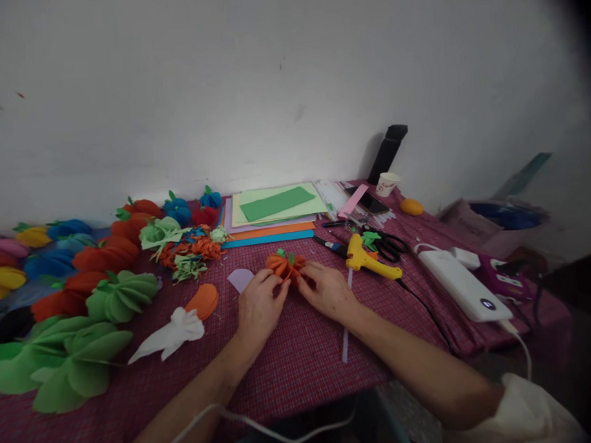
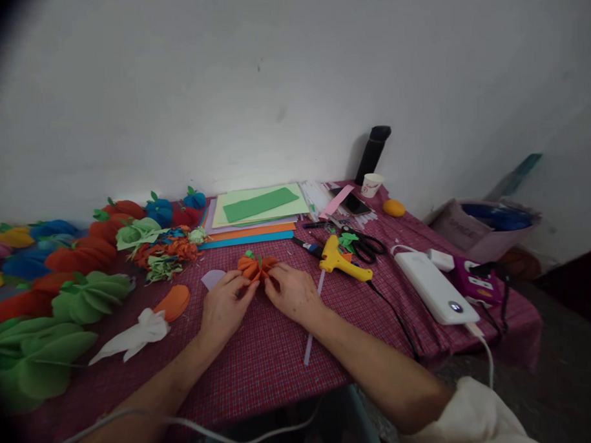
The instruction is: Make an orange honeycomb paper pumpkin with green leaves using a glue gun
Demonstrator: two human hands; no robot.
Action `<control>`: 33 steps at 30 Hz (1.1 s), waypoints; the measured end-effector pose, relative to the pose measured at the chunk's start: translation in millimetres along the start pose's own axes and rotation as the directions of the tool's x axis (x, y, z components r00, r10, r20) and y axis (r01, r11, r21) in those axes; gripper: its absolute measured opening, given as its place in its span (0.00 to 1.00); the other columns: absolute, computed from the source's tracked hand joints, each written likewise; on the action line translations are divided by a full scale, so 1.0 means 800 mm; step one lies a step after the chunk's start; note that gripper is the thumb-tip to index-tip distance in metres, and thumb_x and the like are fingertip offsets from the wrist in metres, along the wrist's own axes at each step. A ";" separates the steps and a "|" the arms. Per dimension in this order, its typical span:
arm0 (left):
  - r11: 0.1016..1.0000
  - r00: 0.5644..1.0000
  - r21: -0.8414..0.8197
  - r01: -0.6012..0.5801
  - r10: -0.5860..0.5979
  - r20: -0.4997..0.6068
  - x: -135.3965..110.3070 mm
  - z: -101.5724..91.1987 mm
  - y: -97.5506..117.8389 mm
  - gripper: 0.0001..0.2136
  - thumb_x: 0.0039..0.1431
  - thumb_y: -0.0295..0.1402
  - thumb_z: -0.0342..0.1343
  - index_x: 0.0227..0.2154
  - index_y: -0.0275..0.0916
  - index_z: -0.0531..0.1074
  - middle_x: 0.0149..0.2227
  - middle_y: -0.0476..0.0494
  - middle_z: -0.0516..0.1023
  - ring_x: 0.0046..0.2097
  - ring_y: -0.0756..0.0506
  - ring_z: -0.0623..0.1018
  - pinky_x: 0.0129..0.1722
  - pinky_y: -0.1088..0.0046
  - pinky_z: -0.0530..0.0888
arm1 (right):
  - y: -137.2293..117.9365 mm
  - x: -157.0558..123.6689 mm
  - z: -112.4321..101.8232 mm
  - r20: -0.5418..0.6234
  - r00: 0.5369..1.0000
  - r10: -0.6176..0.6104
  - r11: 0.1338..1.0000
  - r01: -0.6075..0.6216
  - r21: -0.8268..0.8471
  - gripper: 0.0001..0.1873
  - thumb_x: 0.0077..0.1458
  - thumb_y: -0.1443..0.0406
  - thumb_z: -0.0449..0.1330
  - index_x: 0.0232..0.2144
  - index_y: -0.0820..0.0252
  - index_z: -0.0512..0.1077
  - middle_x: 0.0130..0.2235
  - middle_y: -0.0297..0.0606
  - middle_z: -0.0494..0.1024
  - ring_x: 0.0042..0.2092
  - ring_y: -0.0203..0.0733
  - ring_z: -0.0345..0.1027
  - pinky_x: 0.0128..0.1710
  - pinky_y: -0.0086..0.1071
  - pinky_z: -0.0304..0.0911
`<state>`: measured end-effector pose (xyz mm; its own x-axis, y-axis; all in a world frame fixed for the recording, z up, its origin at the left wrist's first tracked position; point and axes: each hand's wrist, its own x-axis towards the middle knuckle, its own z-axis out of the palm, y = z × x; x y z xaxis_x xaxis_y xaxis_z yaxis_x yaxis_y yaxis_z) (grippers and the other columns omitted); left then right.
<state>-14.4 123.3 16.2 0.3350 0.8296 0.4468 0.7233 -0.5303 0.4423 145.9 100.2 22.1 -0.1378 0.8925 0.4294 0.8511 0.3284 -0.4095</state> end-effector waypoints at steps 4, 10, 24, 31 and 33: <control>1.000 1.000 -0.019 0.021 -0.021 0.012 0.001 -0.002 0.000 0.10 0.59 0.36 0.49 0.27 0.39 0.72 0.35 0.47 0.73 0.36 0.49 0.73 0.36 0.74 0.68 | 0.001 0.000 -0.001 0.017 1.000 0.003 0.999 -0.003 -0.040 0.10 0.57 0.65 0.51 0.30 0.59 0.71 0.33 0.37 0.76 0.33 0.38 0.70 0.33 0.28 0.62; 0.997 0.999 -0.058 0.045 -0.045 0.001 0.003 -0.003 -0.001 0.10 0.59 0.36 0.48 0.29 0.39 0.73 0.37 0.45 0.74 0.38 0.48 0.74 0.39 0.72 0.69 | 0.001 0.001 -0.001 0.004 1.000 -0.003 1.000 0.003 -0.006 0.11 0.58 0.65 0.51 0.29 0.59 0.71 0.31 0.36 0.75 0.32 0.36 0.69 0.34 0.27 0.61; 0.998 0.994 0.054 0.042 -0.047 0.097 0.003 0.001 -0.007 0.11 0.59 0.35 0.48 0.28 0.40 0.73 0.31 0.48 0.71 0.34 0.49 0.72 0.34 0.75 0.67 | 0.004 0.000 0.001 0.039 0.999 -0.010 0.997 0.013 -0.070 0.06 0.54 0.63 0.55 0.29 0.58 0.70 0.32 0.35 0.74 0.32 0.35 0.67 0.30 0.26 0.59; 0.994 0.995 0.105 0.035 -0.044 0.084 0.006 -0.003 -0.011 0.09 0.58 0.33 0.49 0.28 0.40 0.73 0.36 0.46 0.73 0.38 0.47 0.72 0.37 0.72 0.68 | 0.004 0.000 0.001 0.127 0.992 0.002 0.982 0.022 -0.189 0.10 0.56 0.62 0.54 0.28 0.58 0.72 0.30 0.35 0.74 0.30 0.35 0.67 0.27 0.27 0.56; 0.992 0.997 0.121 0.030 -0.039 0.072 0.006 -0.004 -0.013 0.08 0.57 0.32 0.49 0.29 0.40 0.73 0.37 0.45 0.73 0.41 0.46 0.72 0.39 0.71 0.69 | 0.002 -0.001 0.000 0.131 0.991 -0.004 0.981 0.029 -0.191 0.09 0.56 0.63 0.54 0.29 0.58 0.72 0.31 0.35 0.74 0.30 0.36 0.67 0.27 0.28 0.55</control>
<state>-22.1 132.4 16.5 0.3490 0.8601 0.3720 0.8010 -0.4799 0.3579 147.5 99.9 21.3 -0.2061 0.9239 0.3223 0.9278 0.2892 -0.2358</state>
